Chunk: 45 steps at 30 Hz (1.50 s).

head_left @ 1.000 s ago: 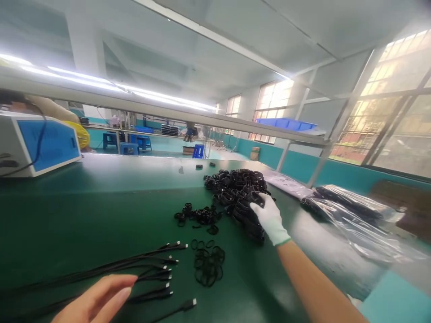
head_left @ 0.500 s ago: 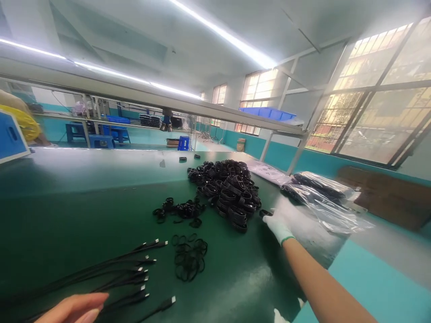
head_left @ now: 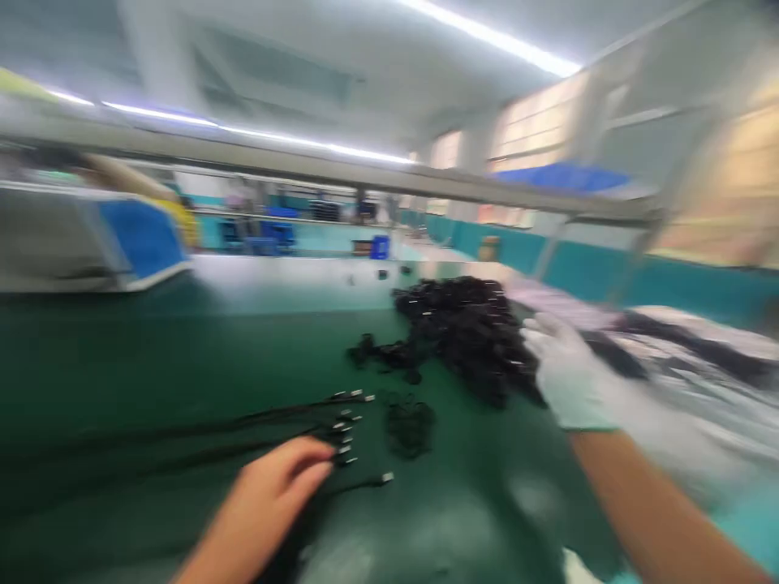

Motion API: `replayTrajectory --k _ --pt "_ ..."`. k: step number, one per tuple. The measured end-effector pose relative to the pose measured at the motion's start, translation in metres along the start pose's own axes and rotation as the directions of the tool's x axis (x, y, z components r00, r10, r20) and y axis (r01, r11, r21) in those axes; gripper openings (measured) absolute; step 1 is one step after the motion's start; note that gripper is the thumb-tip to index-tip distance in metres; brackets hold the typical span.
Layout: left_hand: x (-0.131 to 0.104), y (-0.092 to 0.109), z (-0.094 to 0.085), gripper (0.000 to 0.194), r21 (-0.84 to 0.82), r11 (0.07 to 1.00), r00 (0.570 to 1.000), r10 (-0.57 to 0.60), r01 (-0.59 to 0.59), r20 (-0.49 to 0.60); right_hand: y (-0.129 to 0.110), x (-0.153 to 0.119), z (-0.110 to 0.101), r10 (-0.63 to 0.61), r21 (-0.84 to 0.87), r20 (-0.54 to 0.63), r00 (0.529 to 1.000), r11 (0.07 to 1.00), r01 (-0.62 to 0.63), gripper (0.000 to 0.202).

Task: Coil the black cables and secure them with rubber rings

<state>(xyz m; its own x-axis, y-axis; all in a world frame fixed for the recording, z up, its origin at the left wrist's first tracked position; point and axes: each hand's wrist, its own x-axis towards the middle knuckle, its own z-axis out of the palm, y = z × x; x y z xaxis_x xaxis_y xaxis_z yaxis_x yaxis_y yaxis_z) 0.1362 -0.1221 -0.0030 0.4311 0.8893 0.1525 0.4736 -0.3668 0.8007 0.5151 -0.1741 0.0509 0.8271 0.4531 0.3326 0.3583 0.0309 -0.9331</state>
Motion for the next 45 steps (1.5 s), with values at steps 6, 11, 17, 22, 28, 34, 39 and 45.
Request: replayTrajectory --k 6,11,17,22,28,34,39,45 --pt "-0.043 0.035 0.034 0.015 0.187 0.933 0.907 0.227 -0.306 0.355 -0.045 -0.13 0.089 0.014 0.058 0.597 0.802 0.996 -0.061 0.036" --pt "-0.08 0.001 -0.028 0.007 0.425 0.905 0.999 0.019 -0.002 -0.036 -0.017 -0.191 0.122 -0.031 -0.029 0.834 0.551 0.995 0.099 0.041" --pt "-0.087 -0.037 -0.092 0.013 0.64 0.722 0.959 -0.121 0.261 -0.255 0.019 -0.22 0.127 -0.195 -0.007 0.905 0.378 0.882 0.472 0.036" --pt "-0.089 -0.058 -0.088 0.033 0.759 0.572 0.948 -0.128 0.311 -0.292 0.043 -0.221 0.129 -0.284 0.033 0.903 0.323 0.795 0.605 0.038" --pt "-0.089 -0.072 -0.115 0.023 0.786 0.513 0.933 -0.102 0.346 -0.345 0.048 -0.208 0.13 -0.166 -0.075 0.872 0.46 0.884 0.461 0.039" --pt "-0.081 -0.047 -0.131 0.021 0.764 0.6 0.959 -0.025 0.239 -0.281 0.003 -0.201 0.12 -0.072 -0.128 0.821 0.567 0.944 0.304 0.035" --pt "-0.061 -0.008 -0.085 0.017 0.688 0.725 0.995 -0.036 -0.036 0.091 -0.023 -0.183 0.116 -0.041 0.034 0.739 0.672 0.999 0.023 0.029" --pt "-0.026 0.028 0.014 0.011 0.63 0.751 0.972 0.071 -0.199 0.222 -0.021 -0.142 0.112 -0.127 0.387 0.582 0.803 0.912 -0.137 0.024"
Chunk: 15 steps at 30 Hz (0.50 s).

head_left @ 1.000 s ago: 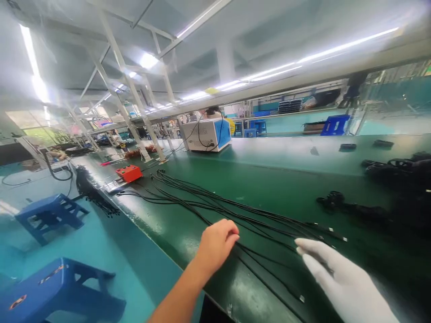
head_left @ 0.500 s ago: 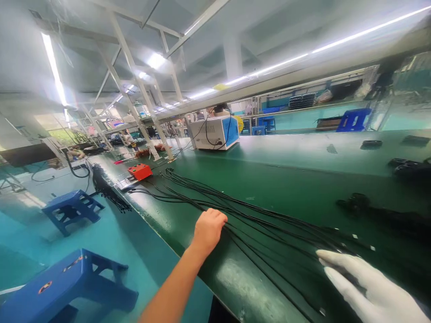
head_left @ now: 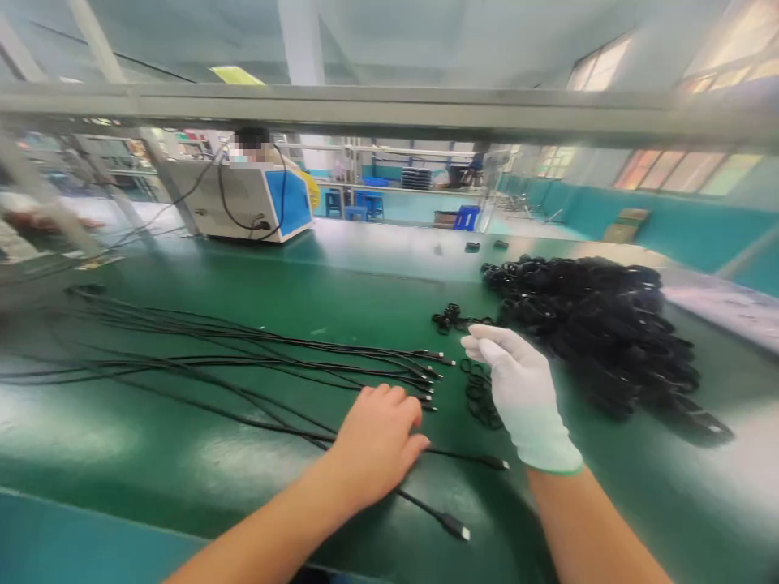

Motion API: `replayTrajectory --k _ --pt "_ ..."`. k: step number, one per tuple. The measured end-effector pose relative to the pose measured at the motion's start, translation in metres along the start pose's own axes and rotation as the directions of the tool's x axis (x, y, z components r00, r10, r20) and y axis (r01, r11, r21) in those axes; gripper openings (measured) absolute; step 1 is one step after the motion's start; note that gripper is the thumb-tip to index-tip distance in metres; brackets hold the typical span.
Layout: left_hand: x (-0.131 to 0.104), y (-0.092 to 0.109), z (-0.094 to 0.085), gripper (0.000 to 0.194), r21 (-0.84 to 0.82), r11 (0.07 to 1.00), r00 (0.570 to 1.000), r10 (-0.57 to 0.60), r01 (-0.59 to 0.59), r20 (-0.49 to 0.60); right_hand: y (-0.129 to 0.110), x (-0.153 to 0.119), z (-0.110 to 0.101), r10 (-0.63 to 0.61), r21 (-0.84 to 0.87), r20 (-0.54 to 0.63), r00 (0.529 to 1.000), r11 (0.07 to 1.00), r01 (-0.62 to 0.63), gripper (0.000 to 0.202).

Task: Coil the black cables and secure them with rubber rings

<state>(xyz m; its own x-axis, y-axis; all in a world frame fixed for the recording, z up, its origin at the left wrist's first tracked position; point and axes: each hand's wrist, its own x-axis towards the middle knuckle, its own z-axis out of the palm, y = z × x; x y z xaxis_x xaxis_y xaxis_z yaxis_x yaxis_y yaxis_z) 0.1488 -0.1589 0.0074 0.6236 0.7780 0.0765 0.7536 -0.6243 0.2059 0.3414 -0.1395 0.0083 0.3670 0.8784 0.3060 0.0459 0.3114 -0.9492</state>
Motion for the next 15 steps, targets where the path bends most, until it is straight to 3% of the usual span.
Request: replayTrajectory --k 3,5,7,8,9,11,13,15 --pt "0.018 0.021 0.02 0.006 -0.044 0.994 0.994 0.099 -0.097 0.041 -0.004 0.009 -0.014 -0.045 0.025 -0.035 0.998 0.999 0.046 0.026" --pt "0.023 0.019 0.015 0.006 -0.066 0.99 0.989 0.13 -0.126 0.064 -0.007 0.011 -0.021 -0.041 0.011 0.012 0.999 0.999 0.041 0.028" --pt "0.023 0.01 -0.006 0.014 -0.109 0.983 0.987 0.152 -0.145 0.054 -0.009 0.009 -0.023 0.048 0.039 0.203 0.978 0.998 -0.057 0.033" --pt "0.023 0.004 -0.02 0.018 -0.12 0.98 0.985 0.166 -0.16 0.042 -0.01 0.006 -0.021 0.126 0.065 0.357 0.926 0.985 -0.159 0.038" --pt "0.023 0.0 -0.035 0.021 -0.119 0.977 0.983 0.184 -0.18 0.025 -0.009 0.002 -0.018 0.203 0.083 0.522 0.829 0.955 -0.286 0.043" --pt "0.023 -0.006 -0.062 0.024 -0.078 0.972 0.976 0.219 -0.219 -0.013 -0.005 -0.007 -0.008 0.281 0.082 0.789 0.546 0.833 -0.547 0.046" --pt "0.025 -0.007 -0.078 0.023 -0.063 0.97 0.971 0.234 -0.237 -0.039 0.001 -0.017 0.005 0.249 0.04 0.927 0.282 0.681 -0.731 0.044" --pt "0.028 -0.006 -0.082 0.017 -0.087 0.969 0.973 0.228 -0.23 -0.031 0.008 -0.024 0.017 0.164 0.007 0.98 0.114 0.545 -0.838 0.045"
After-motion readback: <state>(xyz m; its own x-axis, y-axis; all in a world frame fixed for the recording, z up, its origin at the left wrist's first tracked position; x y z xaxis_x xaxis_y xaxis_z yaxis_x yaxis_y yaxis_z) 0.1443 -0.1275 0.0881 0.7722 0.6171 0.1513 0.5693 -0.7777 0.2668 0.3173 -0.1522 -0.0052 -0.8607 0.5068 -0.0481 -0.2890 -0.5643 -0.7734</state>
